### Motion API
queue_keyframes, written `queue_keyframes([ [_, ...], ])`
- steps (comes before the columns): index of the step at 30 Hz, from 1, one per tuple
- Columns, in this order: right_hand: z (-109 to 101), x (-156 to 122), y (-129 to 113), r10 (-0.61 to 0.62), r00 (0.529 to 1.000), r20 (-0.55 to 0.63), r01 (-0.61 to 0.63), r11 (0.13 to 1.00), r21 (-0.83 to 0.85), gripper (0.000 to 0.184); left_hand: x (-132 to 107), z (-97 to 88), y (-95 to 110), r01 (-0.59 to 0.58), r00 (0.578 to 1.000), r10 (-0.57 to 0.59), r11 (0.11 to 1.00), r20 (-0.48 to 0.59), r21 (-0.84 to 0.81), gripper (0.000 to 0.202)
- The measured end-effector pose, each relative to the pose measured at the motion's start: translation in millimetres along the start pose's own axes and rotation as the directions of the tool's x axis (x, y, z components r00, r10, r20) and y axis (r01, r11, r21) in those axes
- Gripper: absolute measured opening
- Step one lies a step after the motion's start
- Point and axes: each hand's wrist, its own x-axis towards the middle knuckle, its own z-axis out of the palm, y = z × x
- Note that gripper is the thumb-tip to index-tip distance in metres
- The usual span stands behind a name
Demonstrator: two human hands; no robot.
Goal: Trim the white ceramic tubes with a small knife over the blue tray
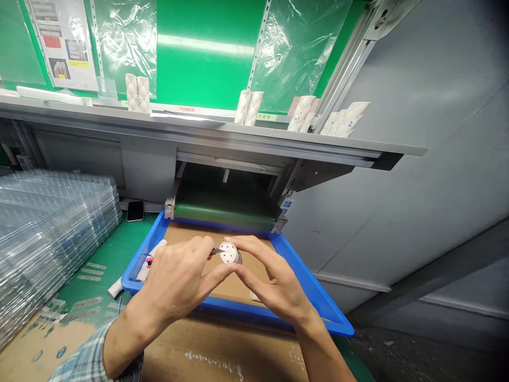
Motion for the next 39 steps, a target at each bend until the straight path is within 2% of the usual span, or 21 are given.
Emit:
queue_keyframes([
  [8,2.1,0.5,1.3,-0.048,0.998,-0.043,0.046,0.998,-0.05,0.042,-0.4,2.6,0.3,-0.013,0.999,0.012,1.0,0.039,0.022,0.053],
  [21,10.3,0.9,-0.3,-0.136,0.974,-0.178,0.109,0.982,-0.153,0.035,-1.8,3.4,3.7,-0.051,0.998,0.053,0.993,-0.017,0.104,0.055],
  [29,19.5,0.2,-3.1,-0.202,0.937,-0.283,0.14,0.964,-0.226,0.034,-2.0,0.9,7.8,-0.053,0.996,0.059,0.995,-0.062,0.088,0.057],
  [39,26.4,-1.8,-4.1,-0.27,0.901,-0.341,0.146,0.926,-0.347,0.034,-1.4,-2.6,10.9,-0.069,0.997,0.071,0.996,-0.038,0.048,0.059],
])
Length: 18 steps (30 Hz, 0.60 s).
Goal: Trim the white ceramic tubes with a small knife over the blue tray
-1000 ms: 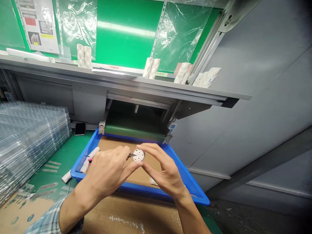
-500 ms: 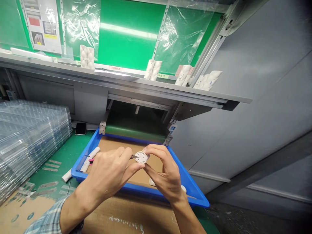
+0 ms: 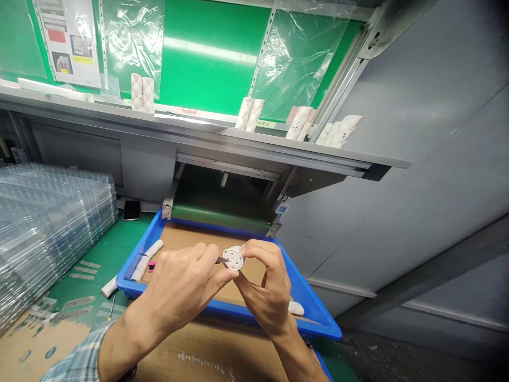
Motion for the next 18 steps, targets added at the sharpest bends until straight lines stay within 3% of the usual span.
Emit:
queue_keyframes([
  [9,1.8,-1.0,-2.2,0.015,1.0,-0.011,-0.015,1.0,-0.025,0.032,-1.1,2.9,-1.1,-0.038,0.999,0.041,0.993,0.017,-0.116,0.049],
  [15,1.9,2.3,-3.2,0.073,0.997,0.013,-0.073,0.996,0.044,0.034,2.2,0.8,-9.6,-0.038,0.997,0.022,0.976,-0.076,-0.215,0.04],
  [18,1.2,4.2,-2.4,0.108,0.993,0.038,-0.11,0.991,0.071,0.035,4.7,-3.2,-14.8,-0.058,0.992,0.035,0.981,-0.125,-0.185,0.036],
])
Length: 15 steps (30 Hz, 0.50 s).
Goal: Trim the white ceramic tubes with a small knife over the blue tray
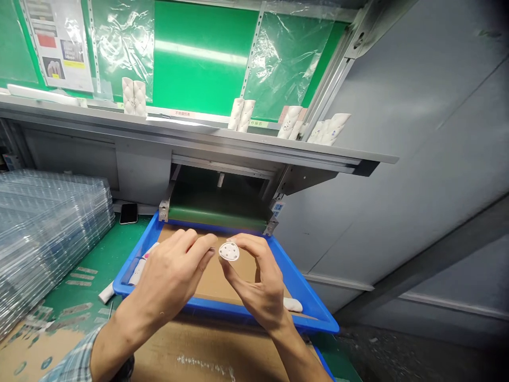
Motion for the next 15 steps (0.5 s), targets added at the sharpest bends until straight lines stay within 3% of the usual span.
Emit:
queue_keyframes([
  [5,-1.9,2.5,-1.2,-0.025,0.999,0.025,0.025,1.0,-0.007,0.04,-1.5,-2.2,-1.3,0.009,0.999,-0.011,0.999,0.044,0.034,0.042],
  [15,-2.2,0.4,-0.6,-0.021,0.998,0.053,0.02,1.0,0.006,0.044,-3.7,5.4,-4.2,0.028,1.0,-0.025,0.98,0.015,-0.198,0.029],
])
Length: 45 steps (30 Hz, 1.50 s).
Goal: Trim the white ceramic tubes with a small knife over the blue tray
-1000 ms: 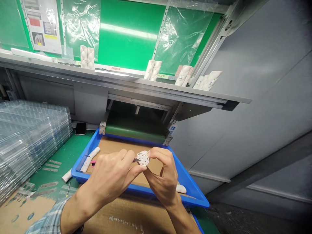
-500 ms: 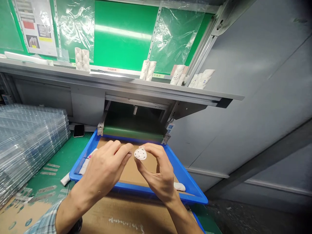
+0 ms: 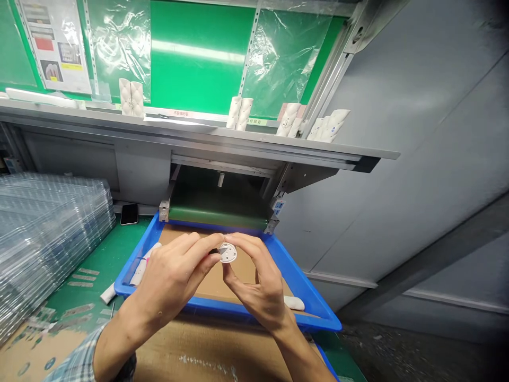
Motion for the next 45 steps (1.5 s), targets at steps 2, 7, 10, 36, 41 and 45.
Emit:
queue_keyframes([
  [2,0.1,-0.4,0.1,-0.001,1.0,0.002,0.001,1.0,0.01,0.045,0.6,1.3,-0.8,0.005,1.0,-0.006,0.999,-0.004,-0.05,0.027],
  [7,0.4,-1.1,-0.2,-0.011,1.0,0.01,0.011,1.0,0.005,0.046,0.6,1.5,-1.8,0.06,0.998,-0.059,0.99,0.011,-0.13,0.026],
  [10,0.4,-0.9,-0.1,-0.018,1.0,0.011,0.018,1.0,0.006,0.047,-0.7,0.1,-2.3,0.071,0.997,-0.066,0.985,0.038,-0.156,0.028],
  [36,-1.9,-0.6,-0.8,-0.043,0.999,0.011,0.043,0.999,-0.007,0.049,-2.3,-4.0,-1.9,0.043,0.999,-0.04,0.993,0.031,-0.107,0.029],
  [41,-1.8,-1.0,-0.4,-0.041,0.999,0.007,0.041,0.999,0.006,0.051,-4.9,0.1,-3.4,0.061,0.998,-0.054,0.984,0.045,-0.165,0.029],
  [45,-1.6,-1.2,-0.5,-0.043,0.999,0.013,0.043,0.999,0.0,0.05,-3.2,1.6,-4.2,0.055,0.998,-0.049,0.981,0.035,-0.186,0.028],
])
